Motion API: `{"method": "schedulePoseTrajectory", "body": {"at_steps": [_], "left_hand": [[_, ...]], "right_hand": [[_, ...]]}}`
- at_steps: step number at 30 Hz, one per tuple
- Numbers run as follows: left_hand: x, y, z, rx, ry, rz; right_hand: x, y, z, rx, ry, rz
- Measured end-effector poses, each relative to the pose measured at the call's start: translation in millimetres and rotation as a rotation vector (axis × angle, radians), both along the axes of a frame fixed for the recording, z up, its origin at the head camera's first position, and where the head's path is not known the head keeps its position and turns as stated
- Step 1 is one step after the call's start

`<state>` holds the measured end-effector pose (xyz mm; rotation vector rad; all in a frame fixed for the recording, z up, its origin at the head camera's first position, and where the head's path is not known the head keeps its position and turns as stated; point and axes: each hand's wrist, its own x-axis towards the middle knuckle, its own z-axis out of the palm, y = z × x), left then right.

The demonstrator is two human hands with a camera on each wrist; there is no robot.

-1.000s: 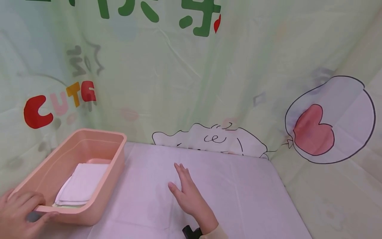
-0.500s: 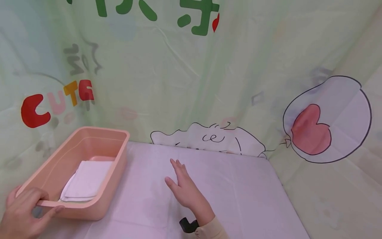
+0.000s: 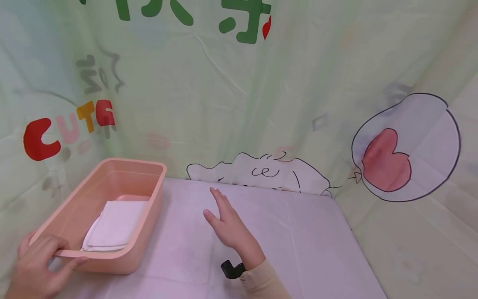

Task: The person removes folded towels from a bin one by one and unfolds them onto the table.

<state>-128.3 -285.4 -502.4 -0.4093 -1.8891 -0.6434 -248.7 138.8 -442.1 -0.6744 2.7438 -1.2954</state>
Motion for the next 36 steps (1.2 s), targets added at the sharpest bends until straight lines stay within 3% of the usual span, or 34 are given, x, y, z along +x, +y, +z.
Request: {"method": "schedulePoseTrajectory", "body": {"at_steps": [6, 23, 36], "left_hand": [[-3.9, 11, 0.3, 0.008, -0.001, -0.046], [-7.0, 42, -0.2, 0.028, -0.002, -0.089], [-5.0, 61, -3.2, 0.024, 0.029, -0.102]], "right_hand": [[-7.0, -7, 10.3, -0.02, 0.021, 0.015], [-40.0, -38, 48.2, -0.097, 0.007, 0.031], [-68.3, -62, 58.1, -0.17, -0.006, 0.034]]}}
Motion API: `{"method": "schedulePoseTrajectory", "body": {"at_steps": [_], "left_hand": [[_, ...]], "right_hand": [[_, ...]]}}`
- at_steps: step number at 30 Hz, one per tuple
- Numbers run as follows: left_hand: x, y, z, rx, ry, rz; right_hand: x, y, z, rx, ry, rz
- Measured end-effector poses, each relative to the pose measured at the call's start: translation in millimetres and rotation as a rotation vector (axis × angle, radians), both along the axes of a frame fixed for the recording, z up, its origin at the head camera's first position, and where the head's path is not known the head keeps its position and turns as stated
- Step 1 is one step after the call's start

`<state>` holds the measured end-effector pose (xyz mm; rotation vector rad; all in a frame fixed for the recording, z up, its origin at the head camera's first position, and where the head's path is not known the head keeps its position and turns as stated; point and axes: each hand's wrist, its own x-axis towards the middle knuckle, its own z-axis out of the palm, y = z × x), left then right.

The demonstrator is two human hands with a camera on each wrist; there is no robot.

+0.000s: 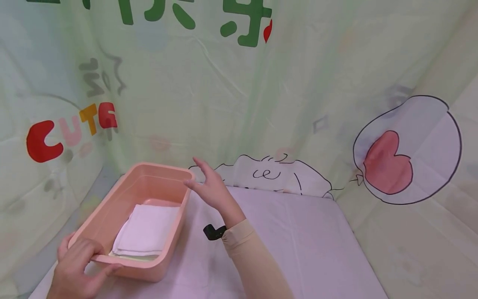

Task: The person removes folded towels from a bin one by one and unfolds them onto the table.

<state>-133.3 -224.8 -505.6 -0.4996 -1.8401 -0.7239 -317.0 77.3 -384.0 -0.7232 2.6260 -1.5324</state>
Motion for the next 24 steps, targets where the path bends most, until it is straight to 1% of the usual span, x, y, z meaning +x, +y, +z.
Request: {"method": "schedulePoseTrajectory", "body": {"at_steps": [6, 9, 12, 17, 20, 22, 24], "left_hand": [[4.7, 7, -2.4, 0.002, -0.033, 0.035], [8.4, 12, -3.8, 0.008, -0.073, 0.062], [12.4, 16, -4.0, 0.006, -0.123, 0.087], [17.2, 19, -3.6, 0.005, -0.182, 0.105], [17.9, 19, -3.4, 0.01, -0.189, 0.109], [16.9, 19, -3.2, 0.014, -0.177, 0.103], [16.3, 20, -2.7, 0.015, -0.185, 0.102]], "right_hand": [[-10.9, -8, 5.3, -0.07, -0.046, 0.024], [-14.8, -13, 10.7, -0.12, -0.098, 0.049], [-17.8, -19, 15.6, -0.183, -0.171, 0.076], [-23.7, -32, 21.0, -0.279, -0.279, 0.109], [-28.1, -42, 23.4, -0.328, -0.339, 0.124], [-31.5, -49, 24.3, -0.351, -0.375, 0.122], [-35.0, -56, 24.5, -0.373, -0.402, 0.112]]}}
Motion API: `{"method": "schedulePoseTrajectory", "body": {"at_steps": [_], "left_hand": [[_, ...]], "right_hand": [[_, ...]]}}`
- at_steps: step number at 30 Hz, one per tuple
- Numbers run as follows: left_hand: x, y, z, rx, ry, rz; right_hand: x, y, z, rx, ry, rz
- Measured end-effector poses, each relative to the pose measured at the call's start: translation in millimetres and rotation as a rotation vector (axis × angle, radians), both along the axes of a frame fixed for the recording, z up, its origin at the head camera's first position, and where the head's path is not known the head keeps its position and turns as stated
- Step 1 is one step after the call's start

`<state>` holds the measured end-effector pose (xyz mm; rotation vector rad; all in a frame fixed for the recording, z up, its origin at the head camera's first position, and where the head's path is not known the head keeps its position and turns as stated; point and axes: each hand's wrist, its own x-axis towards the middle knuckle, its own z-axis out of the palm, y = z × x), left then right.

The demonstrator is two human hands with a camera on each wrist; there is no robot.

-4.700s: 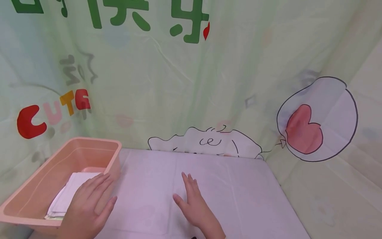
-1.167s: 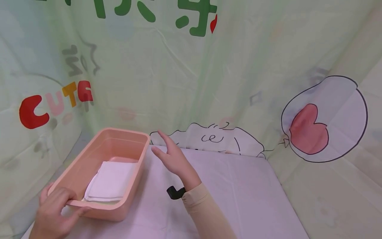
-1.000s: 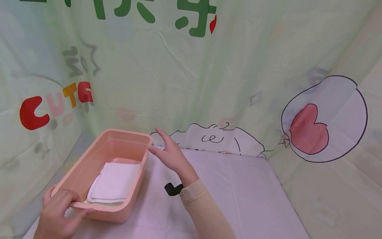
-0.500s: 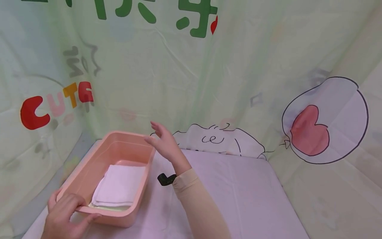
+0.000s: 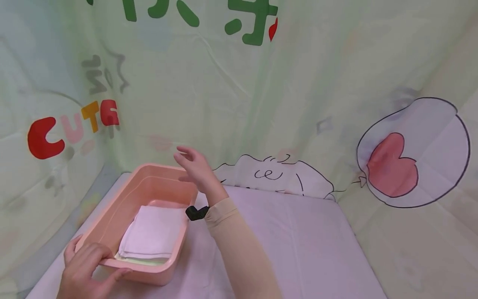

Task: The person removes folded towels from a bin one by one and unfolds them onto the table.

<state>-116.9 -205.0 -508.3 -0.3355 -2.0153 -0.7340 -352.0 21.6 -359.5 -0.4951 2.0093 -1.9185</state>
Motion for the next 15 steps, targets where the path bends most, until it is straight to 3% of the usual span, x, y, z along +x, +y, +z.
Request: {"method": "schedulePoseTrajectory", "body": {"at_steps": [5, 8, 11, 15], "left_hand": [[-0.4, -1, 2.5, -0.01, -0.044, 0.008], [-1.2, -1, 2.0, -0.018, -0.027, 0.005], [-2.7, -1, 0.8, -0.027, 0.012, -0.005], [-1.7, -2, 1.2, -0.045, -0.006, 0.009]], "right_hand": [[-6.6, -20, -5.2, -0.036, -0.04, 0.032], [-8.7, -32, -13.4, -0.03, -0.059, 0.065], [-11.9, -39, -23.5, 0.001, -0.074, 0.082], [-16.9, -45, -36.1, 0.088, -0.06, 0.123]]}}
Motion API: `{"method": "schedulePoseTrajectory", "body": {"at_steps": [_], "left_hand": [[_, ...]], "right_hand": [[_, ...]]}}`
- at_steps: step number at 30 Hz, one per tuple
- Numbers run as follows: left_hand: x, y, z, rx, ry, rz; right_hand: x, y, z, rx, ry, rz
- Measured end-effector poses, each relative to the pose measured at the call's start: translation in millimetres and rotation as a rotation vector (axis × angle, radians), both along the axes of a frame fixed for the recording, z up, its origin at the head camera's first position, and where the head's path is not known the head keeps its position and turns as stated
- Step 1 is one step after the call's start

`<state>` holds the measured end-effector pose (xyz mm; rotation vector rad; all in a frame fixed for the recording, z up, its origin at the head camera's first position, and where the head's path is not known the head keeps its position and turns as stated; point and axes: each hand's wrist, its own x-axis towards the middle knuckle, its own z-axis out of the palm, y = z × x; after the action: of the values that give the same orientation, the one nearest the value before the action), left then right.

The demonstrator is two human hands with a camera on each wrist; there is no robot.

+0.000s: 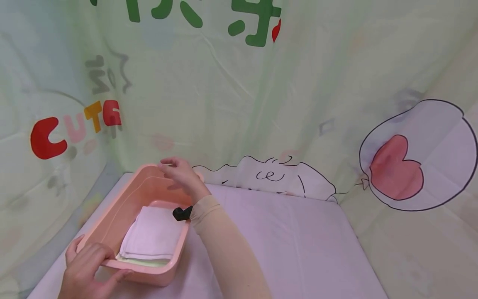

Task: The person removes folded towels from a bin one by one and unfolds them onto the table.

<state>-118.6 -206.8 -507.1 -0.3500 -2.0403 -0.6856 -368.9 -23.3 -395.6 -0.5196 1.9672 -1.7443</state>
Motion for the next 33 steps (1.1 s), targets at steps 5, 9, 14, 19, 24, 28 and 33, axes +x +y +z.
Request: {"method": "schedulePoseTrajectory", "body": {"at_steps": [5, 9, 14, 19, 24, 28, 33], "left_hand": [[2.8, 0, 2.6, -0.023, -0.067, 0.026], [2.9, 0, 2.5, -0.037, -0.069, 0.033], [3.7, -1, 0.9, -0.035, -0.068, 0.06], [3.1, 0, 3.1, -0.029, -0.101, 0.034], [3.8, 2, 6.6, -0.033, -0.119, 0.025], [5.7, 3, 7.6, -0.039, -0.156, 0.052], [7.5, 1, 6.0, -0.041, -0.185, 0.069]], "right_hand": [[-1.9, -4, -11.9, 0.125, 0.031, 0.084], [-2.1, -5, -18.6, 0.197, 0.023, 0.11], [0.1, -6, -23.9, 0.291, -0.009, 0.137], [5.1, -4, -26.3, 0.384, -0.078, 0.126], [6.3, -3, -28.8, 0.456, -0.079, 0.134], [5.0, -6, -32.0, 0.517, -0.076, 0.126], [0.7, -11, -35.1, 0.636, -0.085, 0.129]]}}
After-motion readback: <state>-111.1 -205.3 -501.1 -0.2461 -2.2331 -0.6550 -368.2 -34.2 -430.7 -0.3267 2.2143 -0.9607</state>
